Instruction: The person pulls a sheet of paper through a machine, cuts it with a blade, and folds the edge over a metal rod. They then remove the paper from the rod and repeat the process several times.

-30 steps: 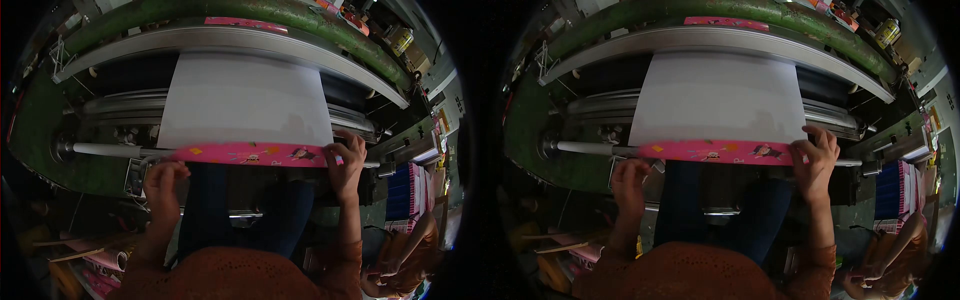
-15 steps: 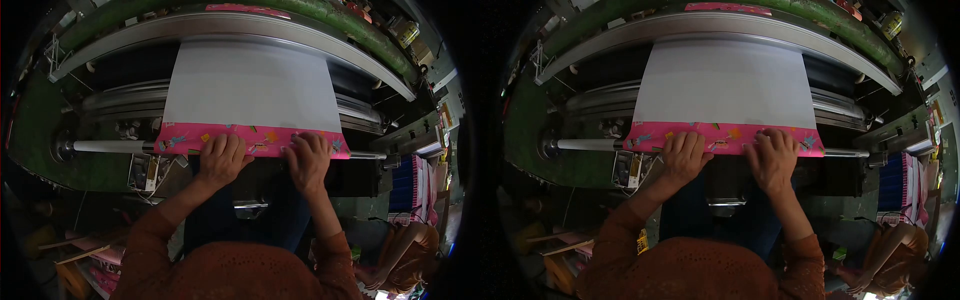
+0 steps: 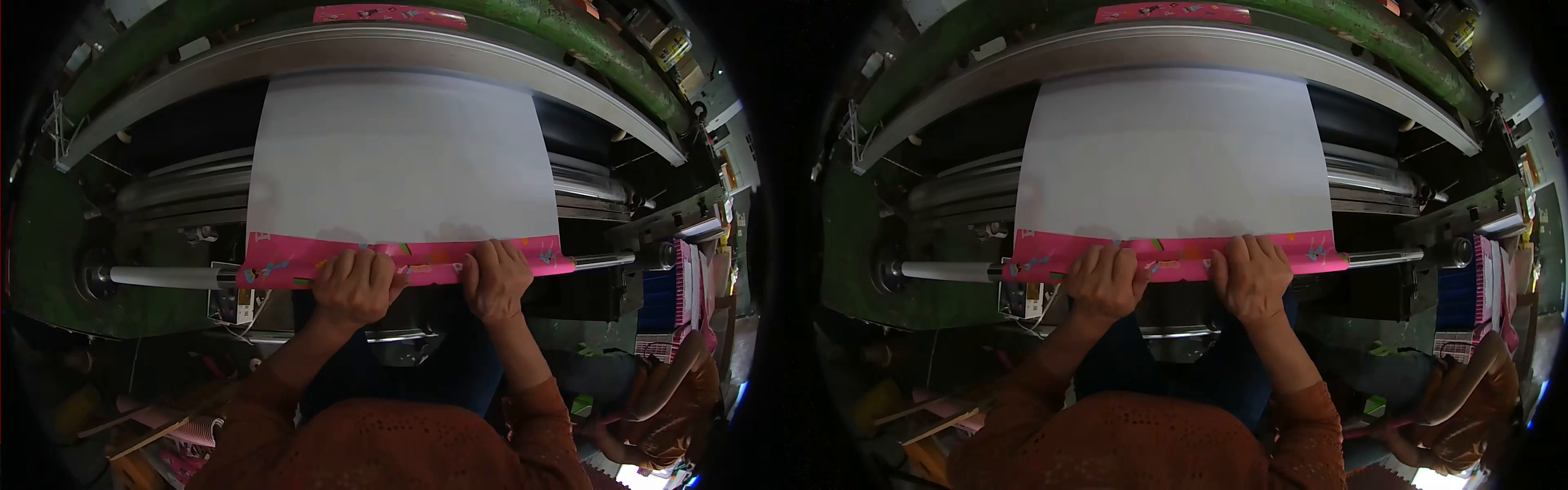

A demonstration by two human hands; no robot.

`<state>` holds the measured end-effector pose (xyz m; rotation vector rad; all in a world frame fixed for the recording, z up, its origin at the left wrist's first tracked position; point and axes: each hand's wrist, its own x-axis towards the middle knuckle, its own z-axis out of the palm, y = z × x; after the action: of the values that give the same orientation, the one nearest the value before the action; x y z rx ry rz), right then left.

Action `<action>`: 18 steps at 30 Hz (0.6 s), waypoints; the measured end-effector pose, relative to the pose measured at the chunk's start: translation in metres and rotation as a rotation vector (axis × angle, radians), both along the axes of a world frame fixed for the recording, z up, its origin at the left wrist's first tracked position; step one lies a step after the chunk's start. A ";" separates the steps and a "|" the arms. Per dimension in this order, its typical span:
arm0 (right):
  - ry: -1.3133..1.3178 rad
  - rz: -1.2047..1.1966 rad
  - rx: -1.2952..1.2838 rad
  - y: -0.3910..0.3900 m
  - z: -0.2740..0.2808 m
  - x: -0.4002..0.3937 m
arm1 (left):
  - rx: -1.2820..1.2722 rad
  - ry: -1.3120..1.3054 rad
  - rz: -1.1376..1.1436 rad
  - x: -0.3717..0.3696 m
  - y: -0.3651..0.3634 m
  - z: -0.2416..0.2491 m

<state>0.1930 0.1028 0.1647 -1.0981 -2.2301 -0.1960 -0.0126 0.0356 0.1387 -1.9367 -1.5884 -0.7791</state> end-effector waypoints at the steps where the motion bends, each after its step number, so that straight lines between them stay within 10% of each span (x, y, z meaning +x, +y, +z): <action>1: -0.020 -0.011 -0.064 -0.001 0.001 0.000 | -0.093 -0.039 0.000 0.000 -0.001 0.005; 10: -0.018 -0.034 -0.206 0.018 0.032 -0.010 | -0.308 -0.604 -0.207 -0.011 0.020 0.048; 13: -0.006 -0.067 -0.092 0.048 0.032 -0.019 | 0.276 -0.436 -0.136 -0.020 0.004 0.047; 18: -0.016 -0.060 0.065 0.101 0.033 -0.019 | -0.156 -0.127 -0.044 0.020 -0.010 0.033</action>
<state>0.1737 0.2035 0.1981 -1.1326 -2.1908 -0.3018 0.0078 0.0259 0.1712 -2.0742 -1.7330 -0.8328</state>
